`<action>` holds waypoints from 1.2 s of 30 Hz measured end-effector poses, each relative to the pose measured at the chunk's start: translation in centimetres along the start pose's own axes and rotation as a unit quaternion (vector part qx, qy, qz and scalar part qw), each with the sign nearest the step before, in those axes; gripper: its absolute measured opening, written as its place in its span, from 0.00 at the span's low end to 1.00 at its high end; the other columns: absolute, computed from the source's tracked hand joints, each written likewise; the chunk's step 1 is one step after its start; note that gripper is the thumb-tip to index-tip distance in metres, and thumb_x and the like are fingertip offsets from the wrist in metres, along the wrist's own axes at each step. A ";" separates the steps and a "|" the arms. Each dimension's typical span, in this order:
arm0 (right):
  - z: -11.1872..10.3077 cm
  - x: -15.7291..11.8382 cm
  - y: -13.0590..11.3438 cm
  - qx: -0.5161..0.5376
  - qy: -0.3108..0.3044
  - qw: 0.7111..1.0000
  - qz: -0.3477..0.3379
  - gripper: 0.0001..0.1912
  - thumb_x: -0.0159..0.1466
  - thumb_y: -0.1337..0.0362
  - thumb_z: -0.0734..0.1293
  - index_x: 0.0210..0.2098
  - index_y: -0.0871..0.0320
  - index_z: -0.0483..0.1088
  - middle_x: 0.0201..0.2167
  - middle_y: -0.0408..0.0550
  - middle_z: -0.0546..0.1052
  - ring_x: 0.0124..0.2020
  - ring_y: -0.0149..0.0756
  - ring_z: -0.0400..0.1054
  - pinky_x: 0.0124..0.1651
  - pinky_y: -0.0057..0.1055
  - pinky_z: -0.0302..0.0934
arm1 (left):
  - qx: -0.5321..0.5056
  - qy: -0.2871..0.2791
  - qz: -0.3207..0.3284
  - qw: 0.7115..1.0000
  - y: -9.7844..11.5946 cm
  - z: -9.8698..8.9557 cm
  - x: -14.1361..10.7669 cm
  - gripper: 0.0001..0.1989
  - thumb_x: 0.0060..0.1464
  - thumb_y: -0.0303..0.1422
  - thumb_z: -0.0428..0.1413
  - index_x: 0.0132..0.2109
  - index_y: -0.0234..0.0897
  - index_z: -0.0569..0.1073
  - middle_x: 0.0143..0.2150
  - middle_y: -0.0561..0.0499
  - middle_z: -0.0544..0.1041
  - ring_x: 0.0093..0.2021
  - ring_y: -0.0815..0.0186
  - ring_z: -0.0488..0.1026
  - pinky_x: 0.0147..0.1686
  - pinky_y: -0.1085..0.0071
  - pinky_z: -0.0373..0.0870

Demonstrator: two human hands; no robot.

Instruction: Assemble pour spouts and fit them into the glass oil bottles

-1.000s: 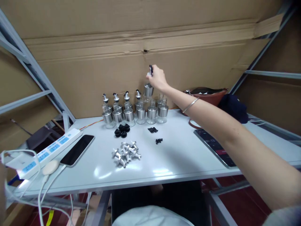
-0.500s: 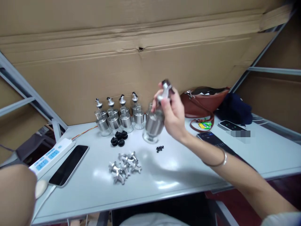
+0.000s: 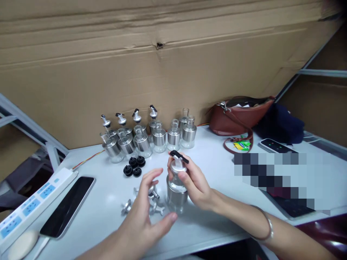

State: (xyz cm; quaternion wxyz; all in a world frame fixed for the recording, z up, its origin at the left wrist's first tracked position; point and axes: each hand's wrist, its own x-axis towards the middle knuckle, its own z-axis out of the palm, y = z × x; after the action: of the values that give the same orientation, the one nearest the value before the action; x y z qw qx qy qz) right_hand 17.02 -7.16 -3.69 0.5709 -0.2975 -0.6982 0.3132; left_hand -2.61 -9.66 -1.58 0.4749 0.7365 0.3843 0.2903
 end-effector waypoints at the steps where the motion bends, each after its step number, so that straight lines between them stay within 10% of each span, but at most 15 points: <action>1: -0.1 -0.1 -0.1 -0.008 -0.006 1.000 -0.004 0.19 0.71 0.54 0.54 0.59 0.49 0.57 0.40 0.50 0.68 0.36 0.37 0.67 0.39 0.39 0.66 | 0.008 -0.020 -0.009 1.000 -0.2 -0.2 1.6 0.37 0.53 0.40 0.63 0.65 0.41 0.55 0.67 0.40 0.56 0.64 0.48 0.57 0.61 0.45 0.57; 4: -0.4 -0.1 -0.5 -0.038 -0.025 0.999 -0.018 0.19 0.71 0.53 0.53 0.59 0.50 0.57 0.40 0.51 0.69 0.38 0.39 0.67 0.39 0.38 0.66 | 0.006 -0.122 -0.025 0.992 0.1 -0.3 5.4 0.43 0.40 0.37 0.70 0.61 0.40 0.59 0.60 0.43 0.67 0.61 0.48 0.62 0.59 0.52 0.59; 10: -0.7 0.0 -0.7 -0.058 -0.027 0.998 0.016 0.17 0.71 0.50 0.52 0.50 0.53 0.60 0.39 0.51 0.70 0.37 0.39 0.68 0.40 0.36 0.66 | -0.156 -0.210 -0.063 0.963 0.9 1.1 7.9 0.17 0.46 0.26 0.62 0.44 0.35 0.68 0.38 0.53 0.74 0.37 0.65 0.71 0.38 0.71 0.68; 19: -0.8 0.0 -1.5 0.046 -0.024 0.993 0.102 0.17 0.69 0.45 0.53 0.45 0.50 0.61 0.34 0.47 0.68 0.31 0.35 0.64 0.31 0.31 0.64 | -0.108 -0.220 -0.009 0.969 0.0 1.4 7.8 0.20 0.47 0.31 0.61 0.47 0.37 0.63 0.42 0.49 0.70 0.42 0.61 0.70 0.43 0.66 0.69; 26: -0.7 0.2 -1.7 0.326 -0.017 0.922 0.206 0.14 0.71 0.48 0.51 0.50 0.44 0.57 0.36 0.45 0.72 0.30 0.33 0.70 0.32 0.32 0.67 | -0.104 -0.267 0.012 0.958 -0.6 1.1 7.8 0.33 0.49 0.35 0.62 0.59 0.36 0.59 0.50 0.43 0.70 0.54 0.51 0.68 0.53 0.59 0.67; 31: -0.8 -1.3 -1.9 0.162 0.130 0.972 0.112 0.10 0.70 0.55 0.56 0.49 0.42 0.62 0.47 0.50 0.72 0.46 0.44 0.70 0.46 0.47 0.68 | -0.100 -0.243 0.026 0.965 -0.5 1.0 8.0 0.36 0.49 0.33 0.61 0.62 0.39 0.56 0.58 0.42 0.66 0.60 0.51 0.63 0.59 0.56 0.61; 34: -1.6 -2.3 -2.4 0.042 0.230 0.972 -0.007 0.07 0.67 0.58 0.62 0.45 0.42 0.66 0.35 0.49 0.72 0.36 0.43 0.70 0.37 0.43 0.68 | -0.059 -0.237 -0.017 0.969 -0.8 0.8 7.9 0.37 0.45 0.37 0.64 0.59 0.38 0.56 0.56 0.39 0.66 0.56 0.48 0.66 0.56 0.51 0.62; 36: -2.3 -2.5 -3.1 -0.012 0.182 0.983 -0.012 0.06 0.65 0.58 0.65 0.42 0.42 0.66 0.29 0.46 0.70 0.26 0.38 0.69 0.27 0.39 0.67 | -0.044 -0.240 -0.029 0.969 -1.0 0.7 7.8 0.39 0.44 0.39 0.65 0.59 0.38 0.56 0.55 0.39 0.67 0.53 0.49 0.67 0.55 0.51 0.62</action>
State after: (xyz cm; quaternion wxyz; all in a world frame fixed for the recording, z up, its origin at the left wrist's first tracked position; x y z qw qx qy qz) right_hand 19.55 -10.75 -2.47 0.6886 -0.3481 -0.5897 0.2386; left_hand 1.86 -3.16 -2.30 0.5937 0.7515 0.2669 0.1075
